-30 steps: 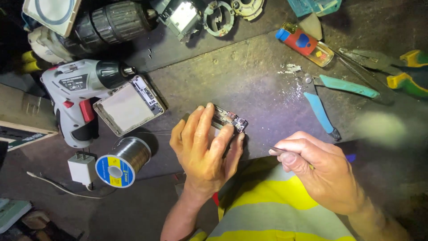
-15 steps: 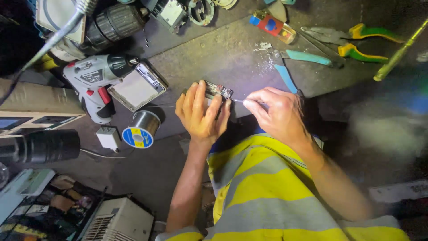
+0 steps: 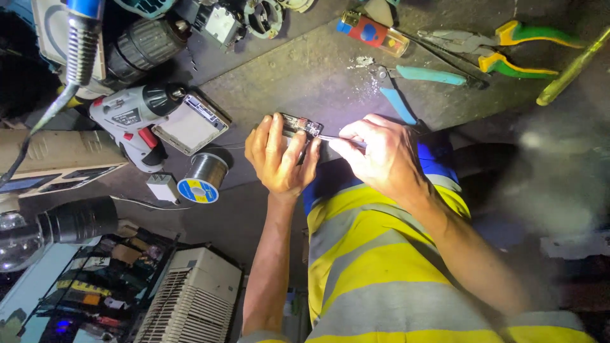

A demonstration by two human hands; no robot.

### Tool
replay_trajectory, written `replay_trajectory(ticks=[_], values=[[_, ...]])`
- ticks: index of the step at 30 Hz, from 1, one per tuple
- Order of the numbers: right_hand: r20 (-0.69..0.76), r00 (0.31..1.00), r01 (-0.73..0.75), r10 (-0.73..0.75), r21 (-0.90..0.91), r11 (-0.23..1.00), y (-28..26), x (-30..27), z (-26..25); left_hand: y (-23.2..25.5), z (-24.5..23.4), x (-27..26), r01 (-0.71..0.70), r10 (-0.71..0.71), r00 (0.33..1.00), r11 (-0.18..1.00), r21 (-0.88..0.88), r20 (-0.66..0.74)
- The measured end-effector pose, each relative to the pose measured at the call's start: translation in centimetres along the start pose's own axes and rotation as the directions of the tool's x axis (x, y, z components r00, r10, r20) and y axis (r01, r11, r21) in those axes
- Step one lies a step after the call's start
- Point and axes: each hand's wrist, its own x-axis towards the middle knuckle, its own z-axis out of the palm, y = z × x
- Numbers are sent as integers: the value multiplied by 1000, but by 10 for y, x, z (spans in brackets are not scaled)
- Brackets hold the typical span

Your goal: Soldering a wire onto a small circuit board connected to a lithium polymer battery on a repair workbench.

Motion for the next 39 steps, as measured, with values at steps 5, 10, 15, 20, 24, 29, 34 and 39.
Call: replay_trajectory(ticks=[5,10,15,20,24,29,34,39], values=[[27,999,-29,28,27,999,1,3,-1,0,2,-3,40,-40,999,999,-24,-6],[48,996,-71,70,23,997,-1,7,-1,-1,2,-2,42,-42,999,998,-35,14],[32,998,-55,54,41,998,1,5,1,0,2,-6,56,-55,998,997,-60,12],[41,999,-32,31,28,999,6,4,2,0,2,-6,71,-69,997,996,-58,24],[36,999,-6,4,49,999,5,5,0,-1,3,-7,77,-77,997,994,-72,8],[47,999,-1,-1,45,999,5,5,0,-2,3,-7,70,-69,998,995,-74,12],[53,999,-10,8,45,999,6,6,0,-2,2,-7,70,-69,997,995,-74,16],[34,999,15,-17,64,998,9,5,4,-2,2,-7,81,-79,997,993,-90,19]])
